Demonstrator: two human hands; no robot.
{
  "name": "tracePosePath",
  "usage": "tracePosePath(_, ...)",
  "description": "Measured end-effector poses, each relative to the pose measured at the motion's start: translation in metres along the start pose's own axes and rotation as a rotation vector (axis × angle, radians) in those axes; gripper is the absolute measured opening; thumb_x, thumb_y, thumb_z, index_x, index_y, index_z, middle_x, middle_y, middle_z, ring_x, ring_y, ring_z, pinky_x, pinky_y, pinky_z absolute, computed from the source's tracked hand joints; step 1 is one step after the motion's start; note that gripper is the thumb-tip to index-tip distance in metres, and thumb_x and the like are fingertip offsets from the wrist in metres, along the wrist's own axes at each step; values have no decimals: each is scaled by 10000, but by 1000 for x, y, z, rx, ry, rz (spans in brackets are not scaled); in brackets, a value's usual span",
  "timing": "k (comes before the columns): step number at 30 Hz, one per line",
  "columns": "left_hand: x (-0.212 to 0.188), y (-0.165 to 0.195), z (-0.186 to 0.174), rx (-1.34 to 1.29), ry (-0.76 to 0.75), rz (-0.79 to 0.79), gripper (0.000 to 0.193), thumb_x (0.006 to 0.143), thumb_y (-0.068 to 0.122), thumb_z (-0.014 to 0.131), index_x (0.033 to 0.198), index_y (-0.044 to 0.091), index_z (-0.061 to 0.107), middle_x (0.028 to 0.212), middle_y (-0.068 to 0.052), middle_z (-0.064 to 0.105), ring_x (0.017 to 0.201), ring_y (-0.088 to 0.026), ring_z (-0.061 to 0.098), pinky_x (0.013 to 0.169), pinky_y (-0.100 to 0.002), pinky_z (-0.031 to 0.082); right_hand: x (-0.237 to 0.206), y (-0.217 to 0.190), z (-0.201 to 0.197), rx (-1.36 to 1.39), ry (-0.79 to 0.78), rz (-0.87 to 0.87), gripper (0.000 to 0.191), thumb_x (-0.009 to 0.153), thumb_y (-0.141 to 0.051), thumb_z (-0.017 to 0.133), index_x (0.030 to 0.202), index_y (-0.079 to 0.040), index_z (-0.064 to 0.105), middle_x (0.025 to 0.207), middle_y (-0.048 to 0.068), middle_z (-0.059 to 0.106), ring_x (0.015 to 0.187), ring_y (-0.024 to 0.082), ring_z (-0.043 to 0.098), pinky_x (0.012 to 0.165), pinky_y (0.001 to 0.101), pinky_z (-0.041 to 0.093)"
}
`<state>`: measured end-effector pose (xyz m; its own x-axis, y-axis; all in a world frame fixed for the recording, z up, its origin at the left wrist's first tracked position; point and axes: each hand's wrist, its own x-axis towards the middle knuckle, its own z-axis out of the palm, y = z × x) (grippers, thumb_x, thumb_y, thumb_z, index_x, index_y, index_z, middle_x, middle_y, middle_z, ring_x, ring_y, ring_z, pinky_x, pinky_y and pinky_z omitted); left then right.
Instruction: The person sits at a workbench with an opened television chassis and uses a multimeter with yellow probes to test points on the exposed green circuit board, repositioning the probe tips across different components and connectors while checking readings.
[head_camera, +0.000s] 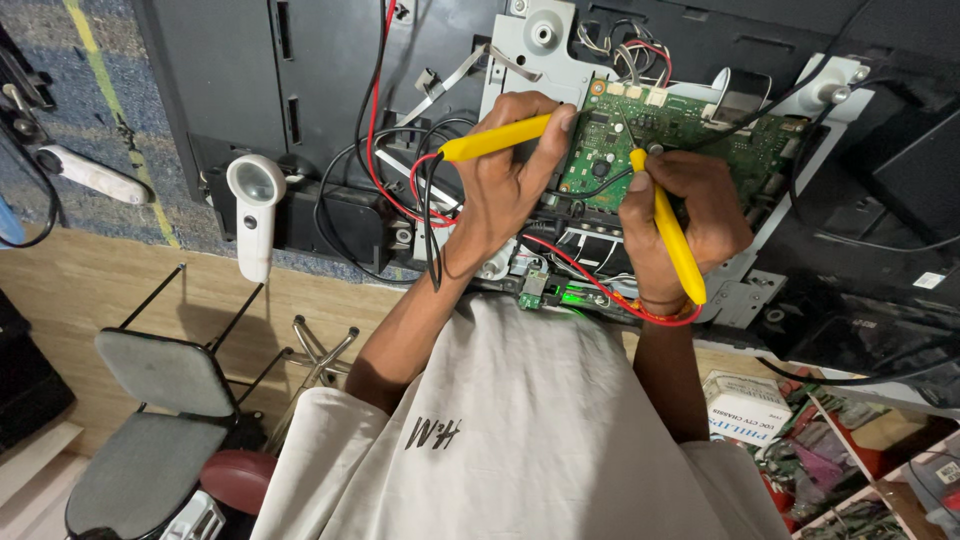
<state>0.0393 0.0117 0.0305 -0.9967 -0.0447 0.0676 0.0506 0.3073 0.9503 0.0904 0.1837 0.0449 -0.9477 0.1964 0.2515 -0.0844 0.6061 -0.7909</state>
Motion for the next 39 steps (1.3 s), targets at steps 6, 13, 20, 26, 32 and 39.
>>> tracePosePath(6, -1, 0, 1, 34, 24, 5, 137, 1030, 166, 731, 1064, 44, 678, 902, -23, 709, 666, -66, 588, 538, -215, 454, -1, 0, 0, 23, -4, -3, 94, 988, -16, 744, 1058, 38, 715, 1045, 158, 741, 906, 265, 751, 822, 327, 606)
tracePosePath(13, 0, 1, 1, 7, 23, 16, 140, 1036, 163, 729, 1072, 41, 670, 914, -26, 706, 661, -63, 585, 544, -215, 455, 0, -1, 0, 18, 0, 15, 103, 962, -3, 745, 1048, 47, 718, 1035, 166, 739, 887, 267, 750, 795, 319, 602)
tracePosePath(20, 0, 2, 1, 15, 28, 6, 133, 1022, 144, 734, 1057, 32, 670, 891, -25, 706, 650, -63, 560, 530, -216, 438, 1, -1, 1, 20, 7, 6, 100, 963, -6, 745, 1041, 47, 712, 1036, 163, 739, 890, 269, 751, 806, 323, 604)
tracePosePath(26, -1, 0, 1, -19, 23, 17, 133, 1042, 148, 724, 1075, 33, 667, 924, -30, 706, 680, -69, 615, 575, -220, 483, 0, -2, 0, 16, -2, -1, 97, 975, -18, 745, 1043, 45, 717, 1029, 157, 740, 888, 268, 749, 798, 322, 600)
tracePosePath(32, -1, -2, 1, -35, 17, 10, 133, 1036, 143, 722, 1072, 24, 672, 923, -37, 711, 693, -71, 637, 579, -221, 495, 0, -1, 0, 29, -5, 1, 102, 981, -22, 744, 1045, 49, 710, 1034, 163, 734, 885, 271, 743, 798, 323, 596)
tracePosePath(39, 0, -2, 3, -29, 30, 20, 133, 1028, 131, 728, 1058, 16, 668, 911, -41, 701, 656, -65, 615, 566, -221, 482, 0, 0, 0, 30, -7, -1, 95, 975, -6, 734, 1046, 49, 704, 1045, 164, 737, 895, 271, 746, 805, 325, 603)
